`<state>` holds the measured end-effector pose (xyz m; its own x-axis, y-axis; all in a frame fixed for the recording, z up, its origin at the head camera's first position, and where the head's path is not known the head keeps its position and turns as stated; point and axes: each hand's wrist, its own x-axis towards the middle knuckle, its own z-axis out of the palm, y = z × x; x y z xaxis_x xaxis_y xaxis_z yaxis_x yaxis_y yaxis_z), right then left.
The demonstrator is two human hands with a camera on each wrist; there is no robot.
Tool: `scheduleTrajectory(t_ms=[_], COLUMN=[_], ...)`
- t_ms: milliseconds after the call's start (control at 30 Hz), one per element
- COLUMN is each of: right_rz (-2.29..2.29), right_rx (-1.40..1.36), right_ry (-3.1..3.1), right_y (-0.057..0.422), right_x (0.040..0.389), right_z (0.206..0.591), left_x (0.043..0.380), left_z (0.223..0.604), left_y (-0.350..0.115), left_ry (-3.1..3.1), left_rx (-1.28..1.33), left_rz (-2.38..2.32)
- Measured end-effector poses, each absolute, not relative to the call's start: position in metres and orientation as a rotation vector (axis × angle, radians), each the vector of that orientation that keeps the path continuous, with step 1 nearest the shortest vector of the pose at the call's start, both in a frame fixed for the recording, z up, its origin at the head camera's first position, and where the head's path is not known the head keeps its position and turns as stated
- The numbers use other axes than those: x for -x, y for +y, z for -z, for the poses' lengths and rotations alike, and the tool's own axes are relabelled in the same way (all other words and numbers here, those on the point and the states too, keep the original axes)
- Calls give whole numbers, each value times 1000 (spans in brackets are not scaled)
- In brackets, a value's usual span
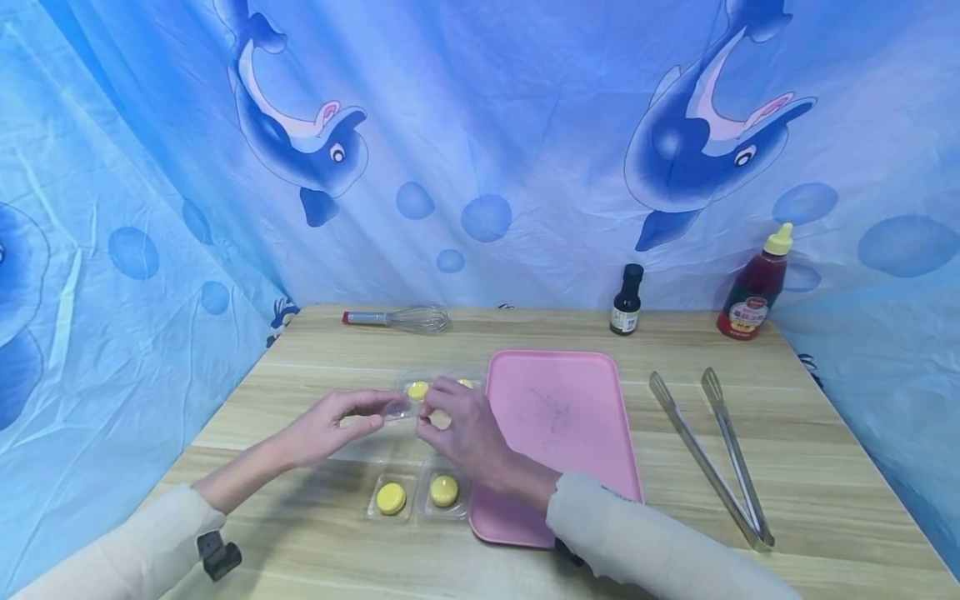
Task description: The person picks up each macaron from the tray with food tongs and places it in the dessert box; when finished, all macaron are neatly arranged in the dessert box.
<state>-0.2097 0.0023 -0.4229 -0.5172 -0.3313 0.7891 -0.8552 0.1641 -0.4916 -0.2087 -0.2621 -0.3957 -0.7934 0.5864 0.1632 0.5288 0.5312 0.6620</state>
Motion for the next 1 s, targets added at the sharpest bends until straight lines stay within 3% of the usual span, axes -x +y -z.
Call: scheduleTrajectory(t_ms=[400, 1000], right_rz=[-1306, -1381], right_rx=[-1210, -1129], right_ry=[-1999, -2560], right_y=[11, 13], right_x=[208, 190], right_z=[427, 426], left_x=[208, 203], left_z=[392, 400], left_y=[-262, -270], left_ry=[2726, 2909], left_rx=[-937, -1514], left_rz=[-1134, -775])
